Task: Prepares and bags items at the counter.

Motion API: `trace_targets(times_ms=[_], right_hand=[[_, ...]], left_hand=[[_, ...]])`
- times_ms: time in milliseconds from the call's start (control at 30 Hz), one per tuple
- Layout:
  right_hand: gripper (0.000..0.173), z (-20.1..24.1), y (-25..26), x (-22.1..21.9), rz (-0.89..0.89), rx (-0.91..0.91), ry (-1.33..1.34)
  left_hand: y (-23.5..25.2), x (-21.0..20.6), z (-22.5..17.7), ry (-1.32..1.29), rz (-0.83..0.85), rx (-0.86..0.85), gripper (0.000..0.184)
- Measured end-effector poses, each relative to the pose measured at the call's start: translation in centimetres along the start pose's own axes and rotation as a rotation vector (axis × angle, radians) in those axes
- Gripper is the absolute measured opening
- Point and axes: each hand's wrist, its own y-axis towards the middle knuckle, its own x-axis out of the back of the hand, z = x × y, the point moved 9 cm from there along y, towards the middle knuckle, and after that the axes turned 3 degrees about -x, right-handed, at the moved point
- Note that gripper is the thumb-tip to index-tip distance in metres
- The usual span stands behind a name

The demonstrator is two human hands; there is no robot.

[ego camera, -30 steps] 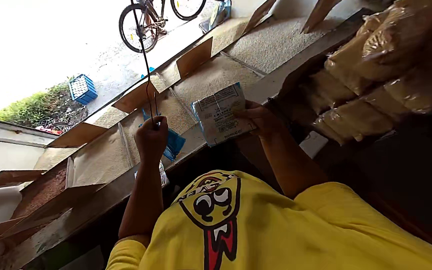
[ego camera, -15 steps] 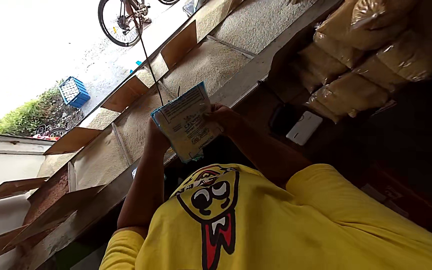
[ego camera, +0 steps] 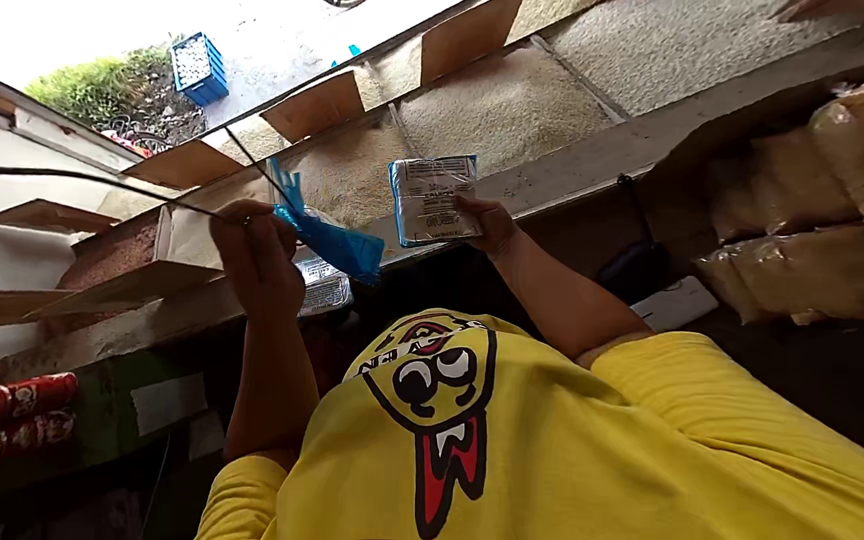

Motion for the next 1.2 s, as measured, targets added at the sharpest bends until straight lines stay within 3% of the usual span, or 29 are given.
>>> trace_targets(times_ms=[100, 300, 467, 633, 700, 800, 900, 967, 1000, 1100, 1200], right_hand=[[0.018, -3.5, 3.0, 0.6, -0.142, -0.249, -0.094], [0.027, -8.9, 5.3, -1.3, -0.057, -0.545, -0.152], [0.029, -8.2, 4.8, -1.4, -0.04, -0.582, -0.151], [0.024, -3.0, 2.8, 1.5, -0.176, -0.453, -0.281], [0.029, -0.4, 2.3, 3.9, -0.275, -0.368, -0.532], [0.04, 3.2, 2.0, 7.3, -0.491, -0.275, -1.284], [0.057, 4.2, 0.7, 6.6, -0.612, -0.142, -1.722], [0.062, 3.5, 0.2, 5.1, -0.522, 0.064, -1.765], [0.062, 2.5, 0.3, 4.7, -0.389, 0.104, -1.785], [0.07, -1.4, 0.0, 3.7, -0.012, -0.033, -1.961], [0.044, -2.1, -0.7, 3.1, 0.032, 0.021, -2.047]], left_hand=[[-0.6, 3.9, -2.8, -0.034, -0.067, -0.138, 0.02], [-2.6, 8.5, -4.8, 0.14, -0.162, -0.139, 0.021], [-4.6, 10.7, -6.0, 0.365, -0.19, -0.12, 0.032], [-5.1, 11.1, -6.8, 0.392, -0.193, -0.163, 0.033], [-4.8, 10.6, -6.8, 0.373, -0.191, -0.169, 0.033], [-4.2, 9.1, -6.4, 0.397, -0.134, -0.154, 0.036], [-3.6, 7.8, -5.5, 0.408, -0.099, -0.17, 0.038], [-3.2, 7.4, -4.8, 0.304, -0.111, -0.149, 0.037], [-2.9, 6.9, -4.5, 0.223, -0.108, -0.118, 0.036], [-2.0, 5.1, -4.2, 0.106, -0.032, -0.119, 0.039], [-1.0, 3.7, -3.7, 0.165, 0.012, -0.193, 0.041]])
